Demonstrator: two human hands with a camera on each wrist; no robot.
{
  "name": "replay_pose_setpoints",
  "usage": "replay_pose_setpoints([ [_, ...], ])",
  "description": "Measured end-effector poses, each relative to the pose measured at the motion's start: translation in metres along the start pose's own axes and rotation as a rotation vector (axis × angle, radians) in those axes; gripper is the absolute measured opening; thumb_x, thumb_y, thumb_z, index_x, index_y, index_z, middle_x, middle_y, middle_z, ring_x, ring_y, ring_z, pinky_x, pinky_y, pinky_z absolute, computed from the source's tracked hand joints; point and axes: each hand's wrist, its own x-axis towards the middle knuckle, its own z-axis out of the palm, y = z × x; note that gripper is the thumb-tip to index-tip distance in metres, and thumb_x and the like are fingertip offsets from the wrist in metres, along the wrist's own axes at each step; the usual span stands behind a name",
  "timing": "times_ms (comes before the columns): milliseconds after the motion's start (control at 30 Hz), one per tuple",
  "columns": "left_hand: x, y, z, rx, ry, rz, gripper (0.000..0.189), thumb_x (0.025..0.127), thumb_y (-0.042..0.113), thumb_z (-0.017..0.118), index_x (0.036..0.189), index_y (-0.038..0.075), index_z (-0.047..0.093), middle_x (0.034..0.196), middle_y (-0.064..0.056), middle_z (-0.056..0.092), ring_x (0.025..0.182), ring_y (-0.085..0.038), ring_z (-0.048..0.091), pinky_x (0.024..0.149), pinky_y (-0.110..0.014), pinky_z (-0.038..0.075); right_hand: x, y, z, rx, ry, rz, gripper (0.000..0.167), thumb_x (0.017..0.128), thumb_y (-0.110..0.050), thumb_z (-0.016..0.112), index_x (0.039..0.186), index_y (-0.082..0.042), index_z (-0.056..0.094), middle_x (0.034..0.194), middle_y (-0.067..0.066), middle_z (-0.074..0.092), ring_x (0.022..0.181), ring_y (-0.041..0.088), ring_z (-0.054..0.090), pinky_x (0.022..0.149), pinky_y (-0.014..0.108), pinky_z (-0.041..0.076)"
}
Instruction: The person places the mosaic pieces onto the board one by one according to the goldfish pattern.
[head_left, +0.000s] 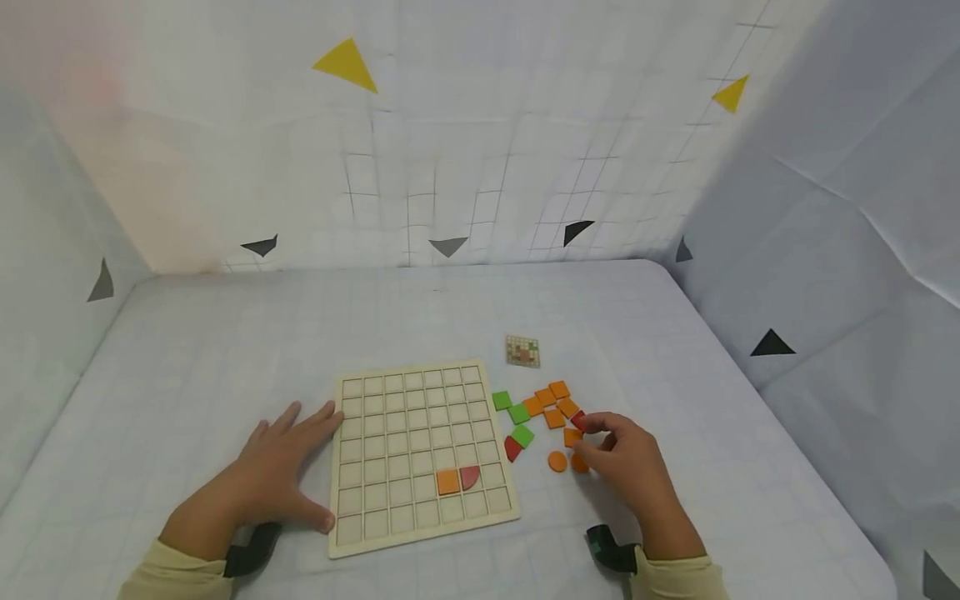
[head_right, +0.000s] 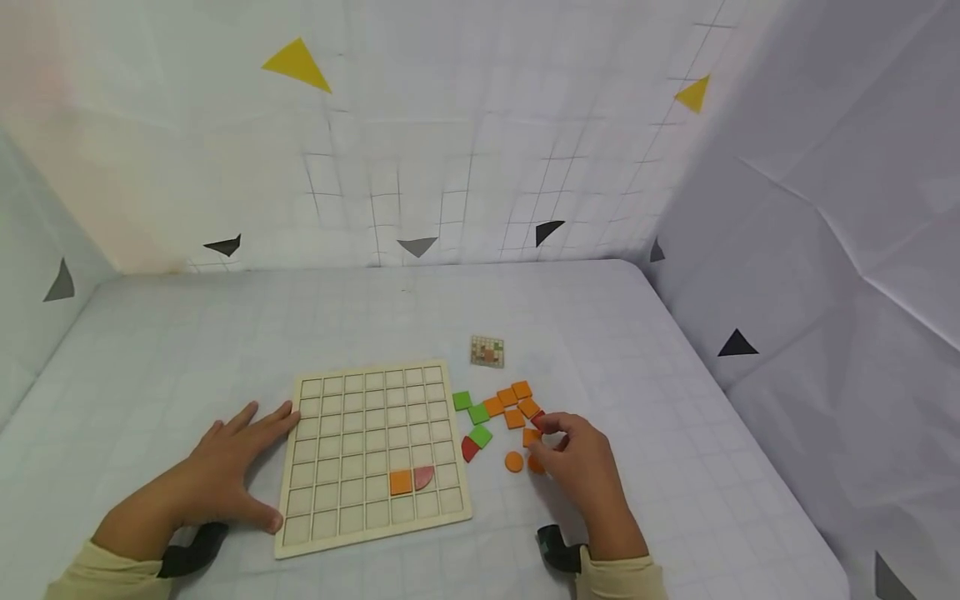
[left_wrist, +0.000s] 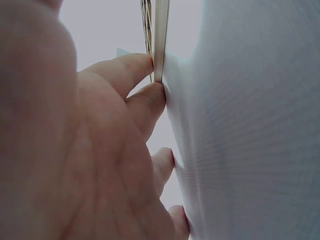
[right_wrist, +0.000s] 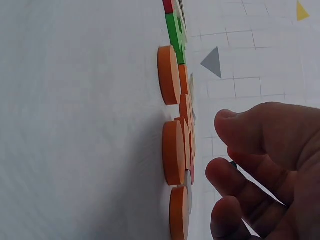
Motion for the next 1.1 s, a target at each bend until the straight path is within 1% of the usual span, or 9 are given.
replay_pose_setpoints([
  [133,0.0,-0.001,0.001,0.002,0.007,0.0,0.145,0.036,0.077,0.087,0.158,0.017,0.038,0.167,-0.012,0.028,0.152,-0.054,0.008,0.114,-0.081,0.002,0.001,0.0,0.004,-0.008,-0.006,-0.016,0.038,0.084,-0.025,0.079,0.12,-0.015,0.072,0.119,0.004,0.07,0.077,0.02,0.054,0.06,0.029,0.047],
  [333,0.0,-0.001,0.002,-0.002,0.001,-0.004,0.144,0.035,0.075,0.088,0.158,0.019,0.038,0.168,-0.011,0.028,0.153,-0.054,0.008,0.115,-0.08,0.001,0.005,0.002,0.012,-0.052,-0.002,-0.063,0.041,0.083,-0.027,0.082,0.121,-0.013,0.072,0.12,0.003,0.071,0.081,0.019,0.053,0.065,0.027,0.047],
  [467,0.0,-0.001,0.002,0.0,0.003,0.001,0.144,0.036,0.074,0.089,0.158,0.019,0.038,0.168,-0.011,0.029,0.153,-0.054,0.008,0.114,-0.08,0.001,0.007,0.0,0.014,-0.079,0.018,-0.07,0.04,0.083,-0.024,0.082,0.12,-0.012,0.073,0.119,0.004,0.07,0.083,0.019,0.053,0.068,0.028,0.048],
  [600,-0.001,0.001,0.0,-0.003,0.01,0.002,0.144,0.035,0.075,0.089,0.158,0.017,0.038,0.167,-0.012,0.029,0.152,-0.054,0.008,0.114,-0.08,0.001,0.008,-0.005,0.014,-0.111,0.032,-0.068,0.04,0.083,-0.023,0.082,0.12,-0.012,0.073,0.122,0.005,0.07,0.091,0.02,0.057,0.08,0.036,0.056],
  [667,-0.002,0.001,0.001,-0.004,0.008,-0.001,0.144,0.035,0.075,0.088,0.158,0.017,0.039,0.167,-0.012,0.029,0.152,-0.054,0.008,0.114,-0.08,0.002,0.007,-0.006,0.016,-0.14,0.03,-0.075,0.04,0.083,-0.022,0.082,0.12,-0.012,0.073,0.123,0.005,0.069,0.096,0.021,0.059,0.088,0.041,0.057],
  [767,-0.001,0.001,0.001,-0.003,0.006,-0.002,0.144,0.036,0.074,0.089,0.158,0.017,0.038,0.167,-0.012,0.028,0.152,-0.054,0.008,0.114,-0.08,0.001,0.006,-0.009,0.017,-0.183,0.027,-0.1,0.038,0.083,-0.021,0.082,0.119,-0.011,0.074,0.123,0.006,0.069,0.097,0.022,0.06,0.092,0.046,0.058],
  [933,-0.001,0.0,0.002,0.004,0.014,-0.001,0.144,0.036,0.074,0.089,0.158,0.018,0.038,0.167,-0.011,0.029,0.153,-0.053,0.008,0.115,-0.08,0.002,0.005,-0.013,0.017,-0.223,0.028,-0.123,0.036,0.083,-0.021,0.083,0.117,-0.012,0.075,0.121,0.006,0.071,0.095,0.022,0.061,0.09,0.046,0.058],
  [1067,0.0,0.0,0.003,0.013,0.011,-0.002,0.144,0.036,0.074,0.089,0.158,0.017,0.038,0.167,-0.011,0.029,0.153,-0.053,0.008,0.114,-0.08,0.002,0.006,-0.014,0.018,-0.226,0.018,-0.146,0.037,0.081,-0.022,0.084,0.116,-0.014,0.075,0.114,0.003,0.07,0.087,0.02,0.057,0.077,0.036,0.055],
  [1100,0.0,0.0,0.003,0.016,0.01,-0.001,0.144,0.036,0.074,0.089,0.158,0.017,0.037,0.167,-0.011,0.029,0.153,-0.053,0.008,0.114,-0.08,0.002,0.007,-0.014,0.018,-0.226,0.017,-0.153,0.038,0.081,-0.022,0.085,0.116,-0.014,0.075,0.114,0.003,0.07,0.087,0.02,0.057,0.076,0.035,0.054],
])
